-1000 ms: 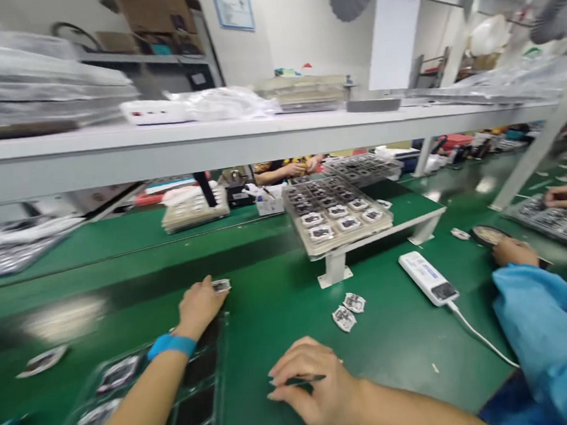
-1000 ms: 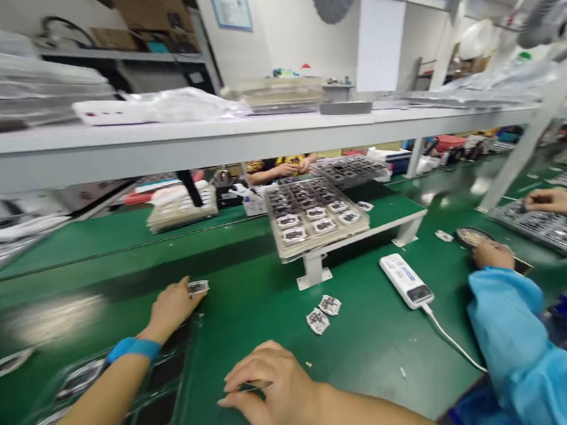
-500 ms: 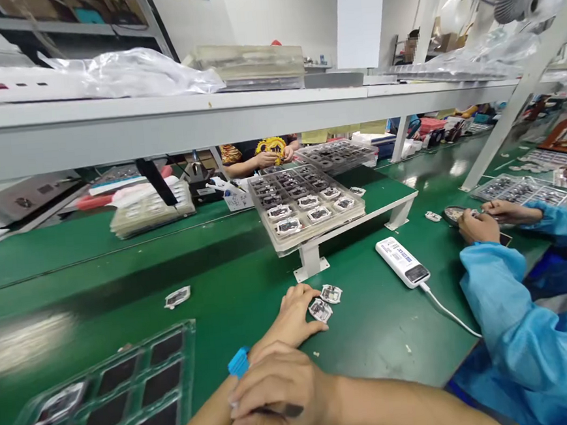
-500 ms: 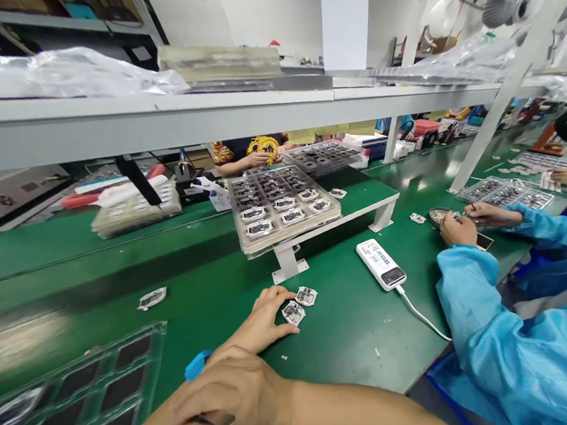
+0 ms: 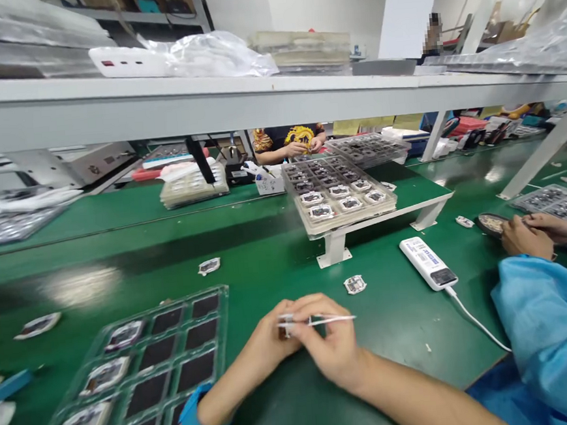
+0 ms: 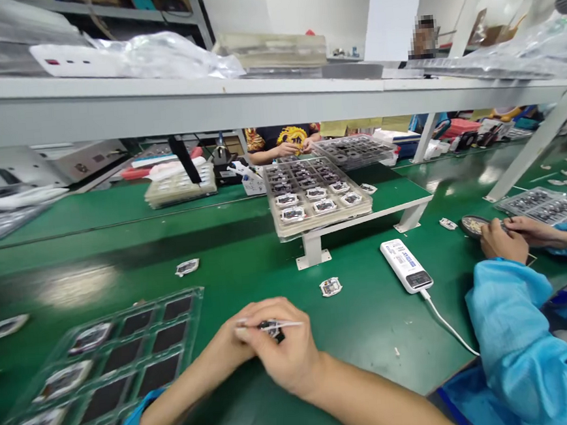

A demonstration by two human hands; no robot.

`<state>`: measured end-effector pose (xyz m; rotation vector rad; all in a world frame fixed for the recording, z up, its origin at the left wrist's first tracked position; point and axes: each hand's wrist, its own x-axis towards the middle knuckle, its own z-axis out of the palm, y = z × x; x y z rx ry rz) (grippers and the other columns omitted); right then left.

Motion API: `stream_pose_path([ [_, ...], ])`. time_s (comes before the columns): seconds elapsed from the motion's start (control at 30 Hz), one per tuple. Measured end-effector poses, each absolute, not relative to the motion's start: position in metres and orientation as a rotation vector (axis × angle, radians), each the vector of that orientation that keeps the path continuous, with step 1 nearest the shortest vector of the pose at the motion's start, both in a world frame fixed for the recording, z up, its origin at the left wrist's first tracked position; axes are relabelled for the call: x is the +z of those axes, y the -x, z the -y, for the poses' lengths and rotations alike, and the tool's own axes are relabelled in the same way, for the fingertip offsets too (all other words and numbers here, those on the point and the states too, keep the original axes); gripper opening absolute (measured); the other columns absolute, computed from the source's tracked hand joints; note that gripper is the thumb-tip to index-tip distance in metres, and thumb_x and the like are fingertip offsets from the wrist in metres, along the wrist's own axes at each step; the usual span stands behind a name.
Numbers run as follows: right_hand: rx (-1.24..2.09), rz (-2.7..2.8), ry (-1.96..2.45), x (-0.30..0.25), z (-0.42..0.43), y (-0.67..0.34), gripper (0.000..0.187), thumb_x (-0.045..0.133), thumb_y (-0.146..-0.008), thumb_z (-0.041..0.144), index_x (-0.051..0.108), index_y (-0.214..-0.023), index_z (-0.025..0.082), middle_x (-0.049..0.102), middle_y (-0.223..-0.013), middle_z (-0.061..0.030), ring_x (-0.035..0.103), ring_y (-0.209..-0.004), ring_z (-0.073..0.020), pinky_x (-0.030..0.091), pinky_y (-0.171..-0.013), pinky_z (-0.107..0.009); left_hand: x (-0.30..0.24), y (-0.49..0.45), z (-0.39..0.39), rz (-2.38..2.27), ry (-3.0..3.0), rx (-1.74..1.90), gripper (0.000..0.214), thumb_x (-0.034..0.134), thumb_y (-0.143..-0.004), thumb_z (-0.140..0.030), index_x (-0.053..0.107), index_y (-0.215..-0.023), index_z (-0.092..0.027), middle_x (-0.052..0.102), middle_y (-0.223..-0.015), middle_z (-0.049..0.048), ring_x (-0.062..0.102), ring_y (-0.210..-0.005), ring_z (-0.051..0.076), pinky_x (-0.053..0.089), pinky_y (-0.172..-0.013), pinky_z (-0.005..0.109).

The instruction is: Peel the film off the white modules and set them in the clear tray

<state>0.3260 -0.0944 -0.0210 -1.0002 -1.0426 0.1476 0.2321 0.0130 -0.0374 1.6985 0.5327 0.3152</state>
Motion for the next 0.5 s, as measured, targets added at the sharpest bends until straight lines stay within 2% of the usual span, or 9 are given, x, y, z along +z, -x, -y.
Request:
stream_pose_path([
  [0.07, 0.257, 0.955, 1.071, -0.024, 0.093, -0.330, 0.003, 0.071, -0.085, 0.021, 0.069, -0.086, 0.022, 0.074, -0.087, -0.0051, 0.071, -0.086, -0.0195, 0.056, -0.079, -0.032, -0.027, -0.212, -0.008, -0.577, -1.585, 0.266, 0.039, 0.081, -0.065, -0.041, 0.061, -0.092, -0.021, 0.065, -0.084, 0.0001, 0.060, -0.082, 0.021, 0.048, -0.075, 0.031],
  [0.17, 0.469, 0.908, 1.158, -0.032, 0.091, -0.333, 0.005, 0.072, -0.085, 0.025, 0.069, -0.086, 0.021, 0.072, -0.083, -0.0032, 0.069, -0.080, -0.0181, 0.055, -0.074, -0.030, -0.016, -0.188, -0.001, -0.696, -1.360, 0.203, 0.042, 0.076, -0.073, -0.044, 0.062, -0.103, -0.020, 0.063, -0.085, -0.0002, 0.056, -0.076, 0.016, 0.045, -0.071, 0.028],
  [0.3, 0.645, 0.900, 1.190, -0.041, 0.088, -0.327, 0.010, 0.073, -0.084, 0.028, 0.068, -0.085, 0.020, 0.072, -0.080, -0.0019, 0.069, -0.076, -0.0170, 0.053, -0.073, -0.028, -0.018, -0.176, 0.004, -0.777, -1.247, 0.224, 0.037, 0.068, -0.077, -0.050, 0.060, -0.097, -0.020, 0.057, -0.076, -0.0027, 0.046, -0.066, 0.013, 0.037, -0.062, 0.025],
  [0.5, 0.691, 0.919, 1.155, -0.046, 0.088, -0.317, 0.005, 0.073, -0.084, 0.024, 0.068, -0.085, 0.022, 0.072, -0.082, -0.0008, 0.068, -0.077, -0.0151, 0.054, -0.072, -0.025, -0.028, -0.174, 0.004, -0.668, -1.387, 0.240, 0.023, 0.061, -0.079, -0.039, 0.057, -0.091, -0.019, 0.051, -0.070, -0.0049, 0.042, -0.062, 0.012, 0.034, -0.061, 0.026],
])
